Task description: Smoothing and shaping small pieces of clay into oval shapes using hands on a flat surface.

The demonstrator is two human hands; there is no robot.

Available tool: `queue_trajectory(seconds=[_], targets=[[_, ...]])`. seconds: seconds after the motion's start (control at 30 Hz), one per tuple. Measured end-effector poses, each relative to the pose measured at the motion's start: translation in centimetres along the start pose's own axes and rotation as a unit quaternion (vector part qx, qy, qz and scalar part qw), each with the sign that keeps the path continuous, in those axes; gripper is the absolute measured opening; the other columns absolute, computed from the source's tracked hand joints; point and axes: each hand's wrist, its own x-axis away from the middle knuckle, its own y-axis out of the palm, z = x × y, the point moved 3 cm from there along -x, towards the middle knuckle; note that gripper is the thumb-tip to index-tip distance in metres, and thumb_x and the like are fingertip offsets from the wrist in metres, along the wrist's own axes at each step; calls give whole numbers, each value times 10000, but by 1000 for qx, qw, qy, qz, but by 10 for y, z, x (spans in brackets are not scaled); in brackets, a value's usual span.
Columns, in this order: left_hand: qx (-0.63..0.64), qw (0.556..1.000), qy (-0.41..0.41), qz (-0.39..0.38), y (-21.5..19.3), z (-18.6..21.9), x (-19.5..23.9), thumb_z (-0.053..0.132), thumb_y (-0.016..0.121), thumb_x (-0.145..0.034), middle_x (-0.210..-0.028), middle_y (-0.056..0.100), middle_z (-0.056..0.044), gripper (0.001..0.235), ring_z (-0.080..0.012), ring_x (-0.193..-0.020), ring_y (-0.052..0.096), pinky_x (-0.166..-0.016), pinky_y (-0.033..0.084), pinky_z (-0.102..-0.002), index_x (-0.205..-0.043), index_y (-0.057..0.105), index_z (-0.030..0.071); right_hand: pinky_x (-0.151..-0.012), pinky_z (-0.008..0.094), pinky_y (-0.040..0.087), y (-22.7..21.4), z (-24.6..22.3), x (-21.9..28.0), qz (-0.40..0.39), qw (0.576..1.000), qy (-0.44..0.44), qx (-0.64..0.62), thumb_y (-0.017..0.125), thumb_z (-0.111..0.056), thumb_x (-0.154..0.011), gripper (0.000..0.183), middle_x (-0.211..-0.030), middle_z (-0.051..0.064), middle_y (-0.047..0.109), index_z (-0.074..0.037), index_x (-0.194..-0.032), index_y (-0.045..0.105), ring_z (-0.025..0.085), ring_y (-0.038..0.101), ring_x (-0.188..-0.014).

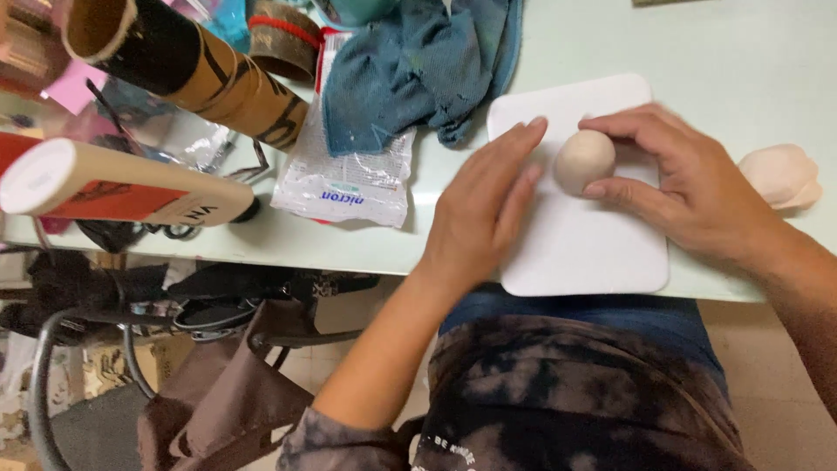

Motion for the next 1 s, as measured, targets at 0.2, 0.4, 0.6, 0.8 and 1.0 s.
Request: queue_trajectory(seconds=[0.2, 0.4, 0.6, 0.8, 1.0], targets=[[-204, 976, -52, -57, 5, 8, 41, 302, 483, -952, -1392, 422, -110, 483, -267, -1327, 397, -1105, 321, -446, -1334, 361, 32, -862, 444, 427, 8, 0, 0, -10, 953, -146, 266, 621, -237, -801, 442, -1094, 265, 489, -10, -1175, 557, 361, 495, -960], [-262, 963, -59, -35, 2, 3, 46, 306, 491, -967, -1395, 418, -109, 462, -209, -1321, 418, -1110, 344, -363, -1329, 407, 32, -973, 451, 418, 33, -11, 3, -50, 940, -167, 294, 516, -116, -901, 312, -1261, 179, 571, -43, -1195, 591, 354, 527, -1135], [-312, 947, -61, -48, 3, -3, 51, 359, 519, -977, -1412, 375, -79, 477, -178, -1332, 361, -1128, 259, -334, -1348, 446, 69, -919, 483, 405, 52, -20, -29, -42, 896, -191, 400, 442, -23, -973, 417, -1178, 328, 578, 204, -1321, 474, 453, 528, -1073], [-282, 955, -74, -47, 4, -6, 54, 339, 550, -966, -1424, 361, -80, 496, -175, -1349, 347, -1146, 251, -337, -1358, 423, 65, -1063, 378, 447, 60, -14, -54, -42, 818, -248, 518, 462, -29, -975, 289, -1173, 262, 620, 138, -1181, 577, 358, 588, -1116], [-255, 964, -72, 14, 2, -8, 57, 223, 493, -952, -1387, 422, -99, 407, -190, -1322, 398, -1135, 293, -345, -1316, 496, 39, -1034, 389, 446, 76, -31, -30, -40, 805, -174, 565, 521, -116, -923, 520, -1355, 296, 464, 90, -1363, 335, 394, 528, -1216]])
